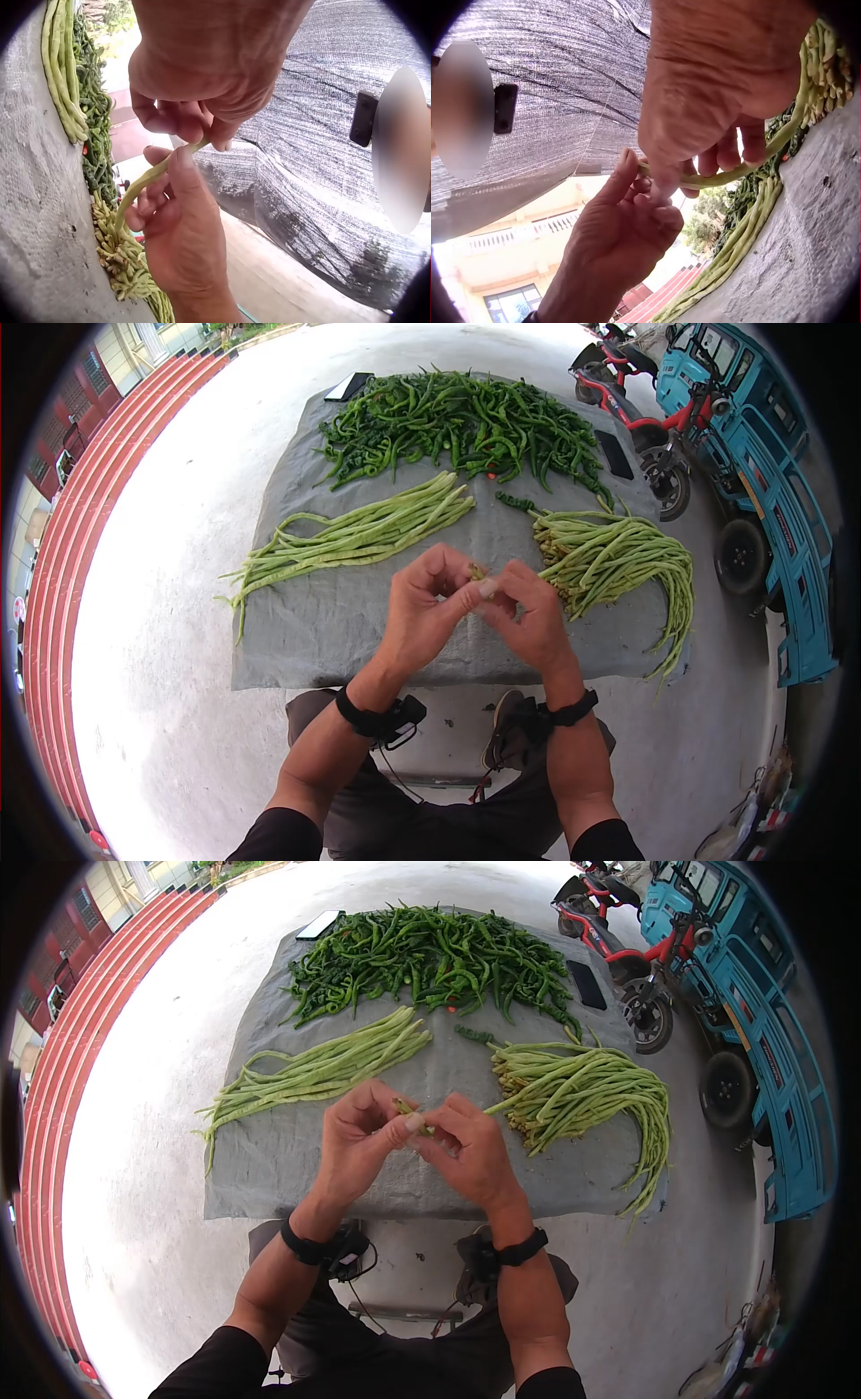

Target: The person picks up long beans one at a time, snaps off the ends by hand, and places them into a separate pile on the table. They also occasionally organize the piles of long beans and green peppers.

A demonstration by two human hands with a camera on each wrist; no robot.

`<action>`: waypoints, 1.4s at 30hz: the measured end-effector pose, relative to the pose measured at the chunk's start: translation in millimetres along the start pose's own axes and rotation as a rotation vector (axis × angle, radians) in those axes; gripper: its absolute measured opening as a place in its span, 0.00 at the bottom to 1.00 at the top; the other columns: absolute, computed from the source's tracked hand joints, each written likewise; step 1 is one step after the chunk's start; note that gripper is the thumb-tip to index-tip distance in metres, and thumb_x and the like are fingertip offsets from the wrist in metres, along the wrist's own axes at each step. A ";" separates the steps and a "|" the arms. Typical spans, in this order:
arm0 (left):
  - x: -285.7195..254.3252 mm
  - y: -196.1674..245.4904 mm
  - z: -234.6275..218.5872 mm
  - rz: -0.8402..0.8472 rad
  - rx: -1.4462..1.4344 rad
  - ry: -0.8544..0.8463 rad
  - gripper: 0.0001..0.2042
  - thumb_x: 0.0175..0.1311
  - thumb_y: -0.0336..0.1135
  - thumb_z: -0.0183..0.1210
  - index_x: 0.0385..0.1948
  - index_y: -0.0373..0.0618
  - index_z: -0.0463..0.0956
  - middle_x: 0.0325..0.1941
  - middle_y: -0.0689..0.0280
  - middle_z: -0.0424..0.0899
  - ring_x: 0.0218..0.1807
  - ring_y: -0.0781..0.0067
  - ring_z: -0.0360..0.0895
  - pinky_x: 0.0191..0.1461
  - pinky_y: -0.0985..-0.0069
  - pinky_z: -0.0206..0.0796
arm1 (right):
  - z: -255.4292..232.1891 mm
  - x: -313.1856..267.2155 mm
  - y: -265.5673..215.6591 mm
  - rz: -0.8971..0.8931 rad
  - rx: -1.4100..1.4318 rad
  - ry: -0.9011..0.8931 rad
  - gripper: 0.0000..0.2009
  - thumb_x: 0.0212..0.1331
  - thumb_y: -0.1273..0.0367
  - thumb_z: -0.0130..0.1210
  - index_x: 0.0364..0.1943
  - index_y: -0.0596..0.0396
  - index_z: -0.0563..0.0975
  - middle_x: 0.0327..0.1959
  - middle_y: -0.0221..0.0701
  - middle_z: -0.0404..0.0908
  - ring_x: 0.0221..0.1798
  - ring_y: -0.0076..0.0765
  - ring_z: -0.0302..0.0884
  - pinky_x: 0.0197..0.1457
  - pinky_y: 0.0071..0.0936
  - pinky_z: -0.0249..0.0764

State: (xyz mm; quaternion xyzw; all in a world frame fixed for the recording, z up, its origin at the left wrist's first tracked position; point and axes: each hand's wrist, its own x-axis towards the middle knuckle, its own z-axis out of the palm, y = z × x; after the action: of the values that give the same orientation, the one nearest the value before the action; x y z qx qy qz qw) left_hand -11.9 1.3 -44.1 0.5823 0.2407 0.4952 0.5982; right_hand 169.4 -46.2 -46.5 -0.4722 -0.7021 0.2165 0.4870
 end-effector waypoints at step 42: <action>15.1 11.1 -21.1 0.107 -0.043 0.136 0.10 0.72 0.32 0.66 0.49 0.38 0.81 0.42 0.58 0.90 0.43 0.69 0.88 0.42 0.78 0.77 | -22.6 4.9 3.2 -0.106 -0.266 0.031 0.14 0.53 0.70 0.71 0.43 0.56 0.83 0.42 0.35 0.83 0.47 0.45 0.79 0.50 0.39 0.73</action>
State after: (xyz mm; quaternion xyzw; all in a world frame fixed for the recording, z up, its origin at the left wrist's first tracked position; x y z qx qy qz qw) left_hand -27.6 22.3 -33.7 0.5462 0.2387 0.5698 0.5657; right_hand 190.5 -44.0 -36.8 -0.4981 -0.7411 0.0879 0.4416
